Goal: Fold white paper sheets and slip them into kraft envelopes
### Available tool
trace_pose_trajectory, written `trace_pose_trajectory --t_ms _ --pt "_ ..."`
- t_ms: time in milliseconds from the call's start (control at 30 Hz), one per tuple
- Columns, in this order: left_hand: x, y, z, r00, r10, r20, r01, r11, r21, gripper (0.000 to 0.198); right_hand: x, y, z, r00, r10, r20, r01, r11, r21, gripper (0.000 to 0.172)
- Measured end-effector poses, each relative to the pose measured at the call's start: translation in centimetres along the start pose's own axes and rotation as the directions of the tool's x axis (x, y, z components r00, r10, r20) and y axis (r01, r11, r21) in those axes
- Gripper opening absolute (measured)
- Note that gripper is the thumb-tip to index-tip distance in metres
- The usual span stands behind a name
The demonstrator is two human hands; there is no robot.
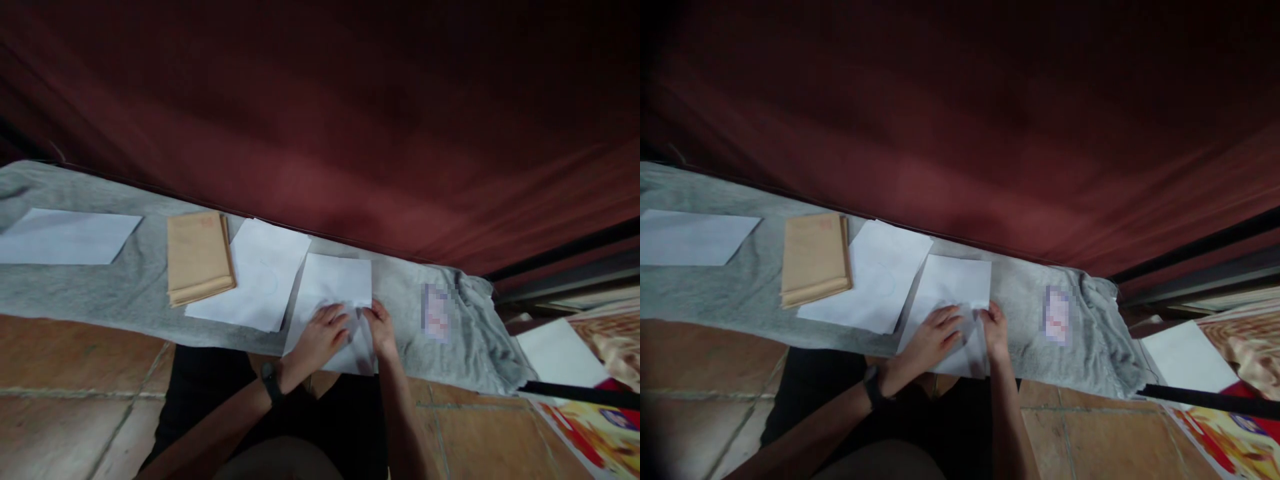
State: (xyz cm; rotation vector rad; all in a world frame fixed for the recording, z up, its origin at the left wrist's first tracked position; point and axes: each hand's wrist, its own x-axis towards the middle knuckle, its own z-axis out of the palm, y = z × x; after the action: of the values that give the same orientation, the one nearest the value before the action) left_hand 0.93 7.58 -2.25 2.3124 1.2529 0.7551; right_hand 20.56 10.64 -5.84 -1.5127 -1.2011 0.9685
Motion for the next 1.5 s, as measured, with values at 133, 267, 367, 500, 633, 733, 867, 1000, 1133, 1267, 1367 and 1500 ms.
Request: trace_pose_trajectory --t_ms 133,267,367,500,633,733,867,1000,1133,1267,1367,1500 --pt "-0.9 -3.4 0.3 1.000 0.006 0.007 -0.007 0.970 0.243 0.055 1.0 1.3 -1.6 0.992 -0.015 -0.122 0.006 0.997 -0.073 0.038" --pt "-1.0 -4.5 0.8 0.998 -0.014 0.068 -0.010 0.941 0.339 0.058 0.3 1.1 -1.0 0.965 -0.114 -0.236 0.044 0.958 -0.282 0.055" --pt "-0.4 -3.8 1.3 0.995 0.030 0.090 -0.061 0.933 0.356 0.057 -1.0 0.6 0.7 0.924 -0.317 -0.212 0.144 0.805 -0.576 0.060" --pt "0.7 -2.5 2.3 0.983 0.111 0.145 -0.154 0.931 0.330 0.062 -2.2 0.3 3.2 0.936 -0.337 0.103 0.321 0.696 -0.643 0.054" --pt "1.1 -2.6 3.0 0.971 0.139 0.195 -0.198 0.926 0.322 0.062 -2.4 0.6 3.5 0.941 -0.284 0.185 0.325 0.597 -0.733 0.056" --pt "0.8 -3.3 2.7 0.971 0.132 0.199 -0.193 0.923 0.332 0.064 -2.2 1.0 2.4 0.940 -0.297 0.167 0.308 0.528 -0.792 0.057" --pt "0.4 -4.4 2.0 0.974 0.118 0.194 -0.180 0.923 0.341 0.074 -2.1 1.8 0.9 0.924 -0.341 0.172 0.322 0.454 -0.831 0.058" --pt "0.3 -4.9 1.4 0.977 0.100 0.191 -0.163 0.922 0.352 0.076 -2.2 2.7 -0.3 0.916 -0.371 0.153 0.315 0.427 -0.847 0.061" --pt "0.3 -4.9 1.0 0.976 0.086 0.199 -0.150 0.930 0.335 0.074 -2.3 3.0 -0.7 0.926 -0.368 0.086 0.254 0.437 -0.863 0.064" --pt "0.5 -4.8 1.5 0.984 0.063 0.165 -0.111 0.948 0.299 0.061 -3.1 2.2 1.0 0.939 -0.344 -0.014 0.165 0.487 -0.858 0.061" --pt "1.3 -5.0 2.3 0.992 0.058 0.114 -0.088 0.954 0.285 0.058 -4.0 1.3 3.5 0.945 -0.319 0.078 0.240 0.509 -0.827 0.056" --pt "3.1 -5.7 2.8 0.996 0.041 0.083 -0.065 0.948 0.311 0.058 -4.3 0.9 5.2 0.939 -0.322 0.121 0.273 0.486 -0.830 0.052"
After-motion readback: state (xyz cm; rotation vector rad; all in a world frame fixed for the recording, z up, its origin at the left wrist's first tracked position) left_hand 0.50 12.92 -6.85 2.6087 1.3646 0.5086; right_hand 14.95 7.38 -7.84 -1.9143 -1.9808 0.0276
